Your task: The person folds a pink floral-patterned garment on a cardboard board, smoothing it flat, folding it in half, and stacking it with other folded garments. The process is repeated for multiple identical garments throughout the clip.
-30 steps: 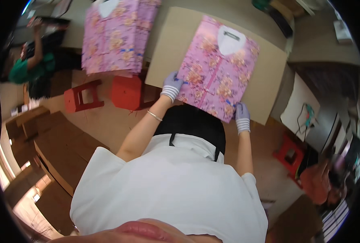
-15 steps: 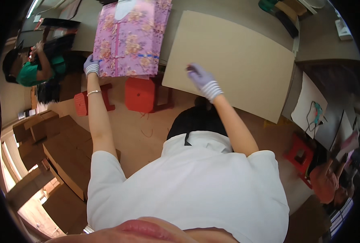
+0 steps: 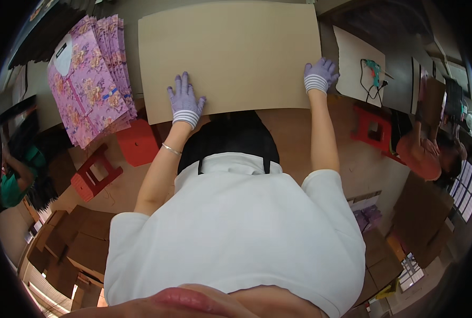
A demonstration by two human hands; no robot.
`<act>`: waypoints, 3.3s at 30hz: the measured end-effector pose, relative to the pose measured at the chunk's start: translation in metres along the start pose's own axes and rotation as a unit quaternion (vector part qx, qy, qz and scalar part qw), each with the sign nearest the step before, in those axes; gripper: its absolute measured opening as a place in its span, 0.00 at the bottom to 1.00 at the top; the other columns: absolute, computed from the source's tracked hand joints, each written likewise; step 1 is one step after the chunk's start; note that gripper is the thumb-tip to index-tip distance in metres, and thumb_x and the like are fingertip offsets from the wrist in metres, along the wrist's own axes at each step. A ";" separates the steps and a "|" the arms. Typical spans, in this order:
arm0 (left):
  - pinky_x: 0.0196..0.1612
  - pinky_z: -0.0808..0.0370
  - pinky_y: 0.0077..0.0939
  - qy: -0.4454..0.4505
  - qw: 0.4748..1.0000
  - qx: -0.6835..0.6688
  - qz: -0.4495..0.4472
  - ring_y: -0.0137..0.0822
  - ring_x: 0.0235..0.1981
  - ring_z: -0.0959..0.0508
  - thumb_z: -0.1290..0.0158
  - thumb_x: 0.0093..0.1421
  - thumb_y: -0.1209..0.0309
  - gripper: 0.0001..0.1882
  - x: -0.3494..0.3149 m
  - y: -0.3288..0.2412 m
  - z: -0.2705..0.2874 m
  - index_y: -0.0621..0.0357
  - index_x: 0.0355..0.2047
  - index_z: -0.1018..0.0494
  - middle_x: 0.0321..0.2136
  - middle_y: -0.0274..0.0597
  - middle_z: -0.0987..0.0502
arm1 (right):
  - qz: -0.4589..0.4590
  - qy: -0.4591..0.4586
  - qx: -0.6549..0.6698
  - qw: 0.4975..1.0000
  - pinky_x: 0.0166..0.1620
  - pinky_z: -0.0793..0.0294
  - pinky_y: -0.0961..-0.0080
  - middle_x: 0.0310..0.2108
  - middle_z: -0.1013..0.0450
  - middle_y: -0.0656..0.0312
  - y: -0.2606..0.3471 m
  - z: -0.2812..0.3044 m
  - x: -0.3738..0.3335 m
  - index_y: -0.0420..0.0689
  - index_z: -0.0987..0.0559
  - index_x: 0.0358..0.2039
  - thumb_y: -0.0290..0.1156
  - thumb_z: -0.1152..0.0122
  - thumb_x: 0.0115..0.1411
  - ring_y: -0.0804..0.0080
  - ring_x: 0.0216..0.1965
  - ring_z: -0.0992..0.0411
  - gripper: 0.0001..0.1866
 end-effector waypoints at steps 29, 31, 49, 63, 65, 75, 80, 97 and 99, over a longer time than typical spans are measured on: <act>0.65 0.47 0.61 -0.264 0.935 -0.235 -0.037 0.64 0.67 0.46 0.48 0.58 0.64 0.23 0.031 -0.042 0.088 0.49 0.55 0.28 0.67 0.53 0.44 | 0.302 -0.116 0.463 0.825 0.65 0.44 0.53 0.63 0.36 0.51 0.081 0.103 -0.057 0.48 0.25 0.52 0.36 0.46 0.60 0.53 0.66 0.41 0.19; 0.64 0.54 0.73 -0.221 0.951 -0.215 -0.035 0.62 0.69 0.52 0.46 0.55 0.62 0.24 0.050 -0.064 0.066 0.48 0.53 0.26 0.68 0.51 0.47 | 0.319 -0.101 0.319 0.887 0.66 0.55 0.38 0.65 0.38 0.55 0.129 0.084 -0.072 0.50 0.28 0.55 0.39 0.45 0.59 0.51 0.69 0.47 0.23; 0.67 0.56 0.67 -0.102 0.991 -0.083 -0.018 0.60 0.70 0.52 0.51 0.61 0.56 0.36 0.084 -0.068 0.044 0.53 0.67 0.43 0.70 0.51 0.50 | 0.295 -0.033 0.337 0.894 0.69 0.48 0.61 0.68 0.45 0.49 0.133 0.049 -0.040 0.49 0.34 0.64 0.47 0.49 0.64 0.48 0.68 0.47 0.30; 0.65 0.40 0.28 -0.250 0.669 -0.698 0.050 0.40 0.63 0.35 0.51 0.68 0.68 0.28 0.049 0.054 0.044 0.69 0.64 0.41 0.63 0.51 0.36 | 0.027 0.143 0.633 0.760 0.58 0.32 0.73 0.54 0.28 0.52 -0.051 0.044 0.006 0.34 0.31 0.58 0.27 0.40 0.62 0.68 0.54 0.29 0.24; 0.64 0.39 0.25 -0.304 0.687 -0.660 0.020 0.39 0.61 0.32 0.52 0.68 0.70 0.26 0.062 0.064 0.037 0.73 0.62 0.40 0.61 0.51 0.32 | 0.023 0.072 0.614 0.786 0.57 0.30 0.72 0.53 0.26 0.52 -0.050 0.019 0.032 0.37 0.29 0.57 0.28 0.39 0.60 0.65 0.53 0.27 0.25; 0.70 0.52 0.42 -0.376 0.809 -0.429 -0.141 0.54 0.69 0.47 0.60 0.68 0.49 0.35 0.098 0.004 0.036 0.58 0.68 0.46 0.68 0.55 0.45 | 0.242 0.059 0.531 0.810 0.52 0.27 0.72 0.44 0.21 0.55 0.044 0.066 -0.035 0.44 0.21 0.47 0.34 0.37 0.59 0.63 0.46 0.23 0.16; 0.68 0.54 0.61 -0.321 0.917 -0.203 -0.120 0.62 0.69 0.51 0.51 0.59 0.47 0.38 0.102 -0.035 0.021 0.59 0.63 0.38 0.69 0.56 0.49 | 0.210 0.293 0.641 0.677 0.50 0.25 0.72 0.42 0.21 0.56 0.126 0.042 -0.100 0.40 0.21 0.44 0.39 0.32 0.55 0.64 0.43 0.22 0.20; 0.67 0.60 0.69 -0.243 0.934 -0.171 -0.197 0.56 0.71 0.52 0.38 0.44 0.54 0.45 0.045 -0.027 -0.017 0.47 0.64 0.38 0.70 0.47 0.48 | 0.216 0.119 0.443 0.862 0.39 0.25 0.61 0.29 0.25 0.51 0.154 0.027 -0.102 0.42 0.23 0.28 0.29 0.35 0.47 0.51 0.32 0.25 0.08; 0.67 0.60 0.69 -0.243 0.934 -0.171 -0.199 0.56 0.71 0.52 0.38 0.44 0.54 0.45 0.045 -0.027 -0.020 0.47 0.64 0.37 0.70 0.47 0.48 | 0.220 0.123 0.445 0.859 0.39 0.25 0.61 0.29 0.25 0.50 0.153 0.025 -0.101 0.42 0.23 0.28 0.29 0.35 0.47 0.51 0.33 0.25 0.09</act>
Point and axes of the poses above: each hand's wrist, its own x-axis towards the middle knuckle, its own z-axis out of the back of the hand, y = z × x, the point moved 1 cm from there along x, towards the middle knuckle
